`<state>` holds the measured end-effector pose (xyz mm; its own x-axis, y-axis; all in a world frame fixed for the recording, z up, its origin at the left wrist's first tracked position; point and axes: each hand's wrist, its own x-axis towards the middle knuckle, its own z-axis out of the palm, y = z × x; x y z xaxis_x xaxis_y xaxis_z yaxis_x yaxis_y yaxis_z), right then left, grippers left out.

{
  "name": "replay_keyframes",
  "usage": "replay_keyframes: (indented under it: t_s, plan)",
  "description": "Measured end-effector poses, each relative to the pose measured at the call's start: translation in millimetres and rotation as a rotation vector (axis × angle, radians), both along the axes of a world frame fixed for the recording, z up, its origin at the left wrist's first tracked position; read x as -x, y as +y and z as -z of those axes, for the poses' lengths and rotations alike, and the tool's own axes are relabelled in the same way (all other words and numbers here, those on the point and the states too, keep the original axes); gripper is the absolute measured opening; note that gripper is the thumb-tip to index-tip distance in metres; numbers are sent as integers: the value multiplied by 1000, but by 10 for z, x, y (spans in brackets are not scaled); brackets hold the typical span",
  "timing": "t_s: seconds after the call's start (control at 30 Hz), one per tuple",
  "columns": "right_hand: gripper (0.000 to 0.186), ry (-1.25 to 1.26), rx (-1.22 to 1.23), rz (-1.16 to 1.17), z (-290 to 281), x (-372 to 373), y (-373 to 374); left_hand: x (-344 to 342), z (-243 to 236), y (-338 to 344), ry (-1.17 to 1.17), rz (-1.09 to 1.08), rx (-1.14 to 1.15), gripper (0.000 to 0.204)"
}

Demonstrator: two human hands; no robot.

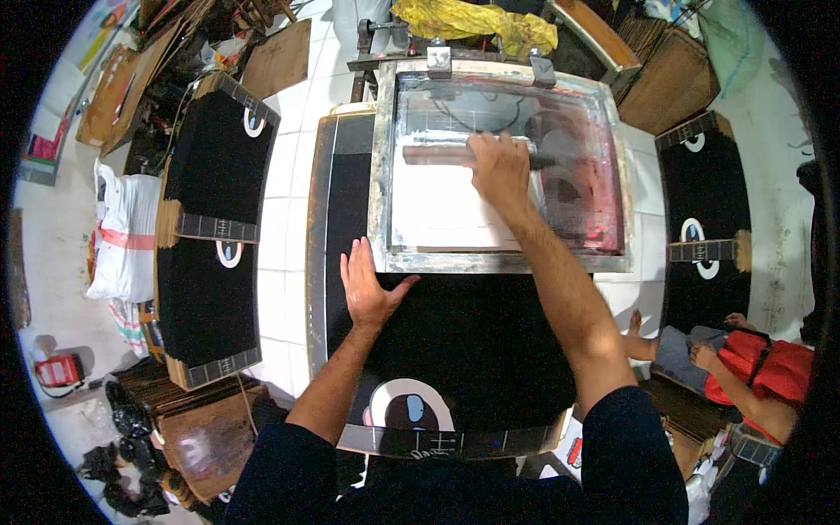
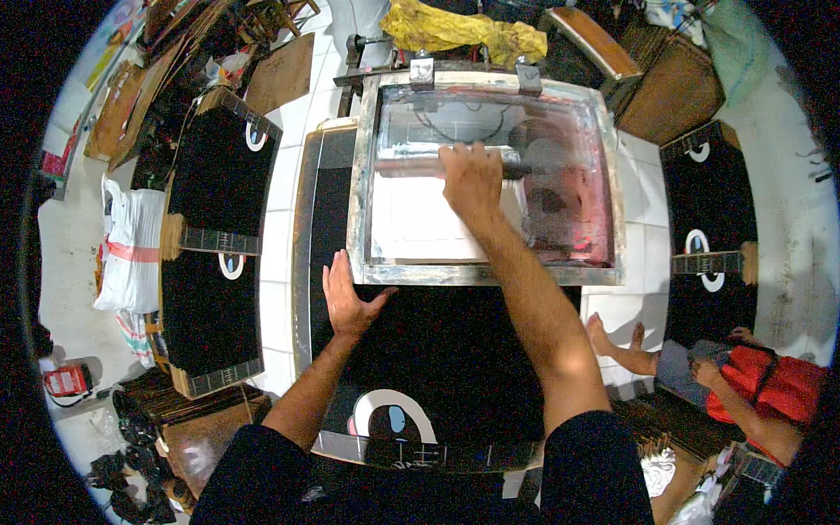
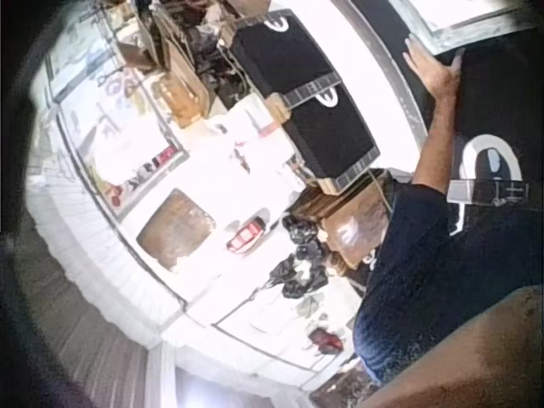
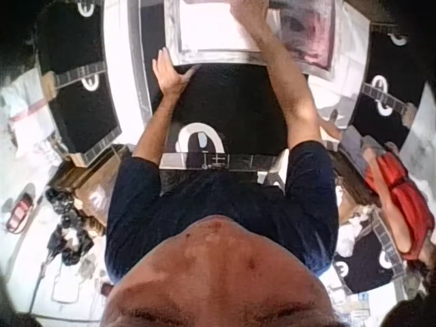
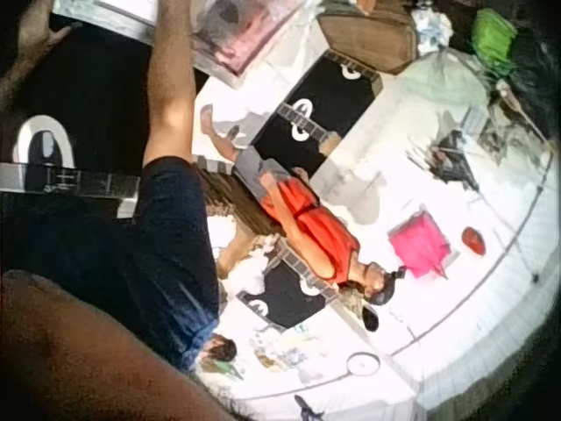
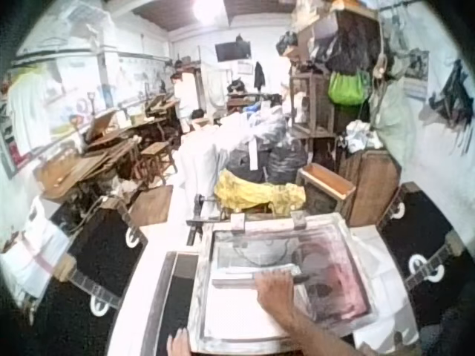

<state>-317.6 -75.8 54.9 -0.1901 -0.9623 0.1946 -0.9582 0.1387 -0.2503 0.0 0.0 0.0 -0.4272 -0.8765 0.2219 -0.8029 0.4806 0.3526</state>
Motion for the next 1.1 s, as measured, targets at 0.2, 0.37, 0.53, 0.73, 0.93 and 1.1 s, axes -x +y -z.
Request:
replay_keyframes:
  t_s: [0.2,0.37,0.53,0.73,0.93,1.1]
  plan:
    - [30,76,125,-8,-92,59,-657,108,-119,-119,20,-11,46,116]
    - [28,89,93,-192,-92,-7,-302,137,-108,-91,-4,-20,26,115]
    - [23,91,133,-260,-121,-215,390,162,-89,-93,-34,-41,15,114]
    - [15,71,146,-157,-179,-311,975,176,-55,-90,13,-30,18,113]
    - [8,56,243,-143,-76,-273,726,204,4,-97,-8,3,-11,116]
    - [12,44,400,-113,-36,-30,241,155,59,-108,-53,22,22,118]
